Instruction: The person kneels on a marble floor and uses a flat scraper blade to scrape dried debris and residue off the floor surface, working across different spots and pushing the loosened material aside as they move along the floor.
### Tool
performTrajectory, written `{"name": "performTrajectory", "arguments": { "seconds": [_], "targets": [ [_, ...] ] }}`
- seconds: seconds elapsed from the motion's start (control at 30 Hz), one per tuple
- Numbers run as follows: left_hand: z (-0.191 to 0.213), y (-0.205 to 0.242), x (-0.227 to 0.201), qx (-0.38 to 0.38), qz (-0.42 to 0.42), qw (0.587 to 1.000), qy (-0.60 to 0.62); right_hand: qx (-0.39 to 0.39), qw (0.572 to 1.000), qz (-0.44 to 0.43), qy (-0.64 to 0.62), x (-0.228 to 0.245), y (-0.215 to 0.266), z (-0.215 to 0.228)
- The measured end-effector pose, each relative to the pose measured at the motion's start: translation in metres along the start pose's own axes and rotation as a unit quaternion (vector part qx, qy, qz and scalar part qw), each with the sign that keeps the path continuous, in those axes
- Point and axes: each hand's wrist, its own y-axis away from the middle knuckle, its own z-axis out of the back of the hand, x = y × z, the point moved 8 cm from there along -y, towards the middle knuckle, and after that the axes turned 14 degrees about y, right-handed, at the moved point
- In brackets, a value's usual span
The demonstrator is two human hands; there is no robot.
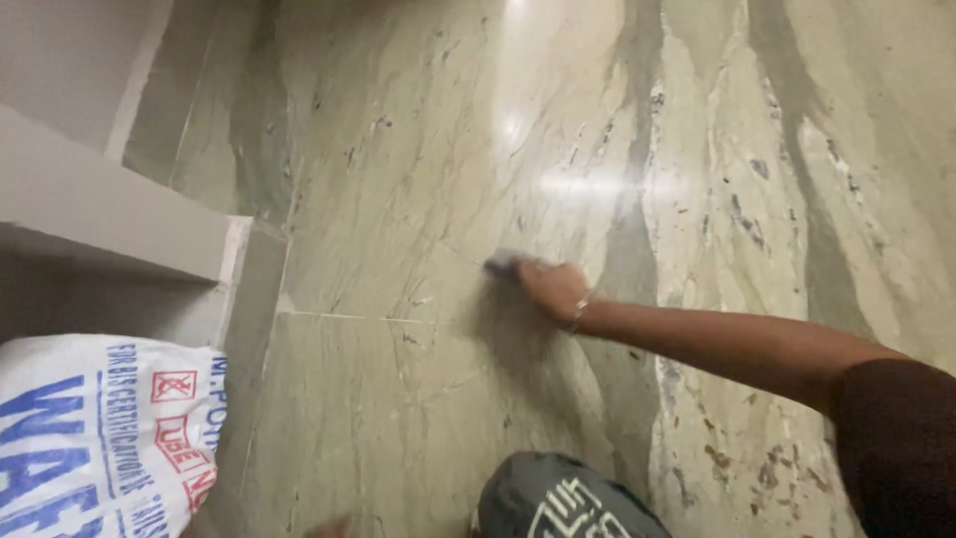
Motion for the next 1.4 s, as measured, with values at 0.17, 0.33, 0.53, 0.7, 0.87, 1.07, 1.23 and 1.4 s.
{"name": "performTrajectory", "arguments": {
  "seconds": [0.17,0.33,0.53,0.7,0.87,1.07,1.23,1.4],
  "targets": [
    [0.233,0.088,-0.353,-0.139,-0.075,0.984,-0.077,0.016,0.861,0.505,0.052,0.309,0.089,0.054],
    [0.236,0.048,-0.324,-0.13,-0.118,0.943,-0.284,-0.016,0.846,0.521,0.113,0.382,0.112,0.009],
    [0.181,-0.068,-0.288,-0.072,-0.178,0.949,-0.25,-0.029,0.967,0.196,0.16,0.206,-0.03,-0.08],
    [0.117,-0.106,-0.427,-0.061,-0.307,0.929,-0.2,0.009,0.988,-0.136,0.076,-0.013,-0.041,-0.035],
    [-0.085,0.018,-0.489,0.391,-0.629,0.671,0.011,0.011,0.999,-0.048,0.004,0.026,0.062,0.049],
    [0.059,-0.061,-0.468,0.502,-0.295,0.813,-0.01,0.053,0.987,0.136,-0.072,0.131,0.215,0.011],
    [0.175,-0.028,-0.575,0.484,-0.328,0.811,-0.023,0.018,0.985,0.17,-0.008,0.14,0.221,-0.012],
    [0.216,0.01,-0.653,0.44,-0.377,0.814,-0.044,0.028,0.999,0.006,0.04,0.084,0.164,-0.033]
  ]
}}
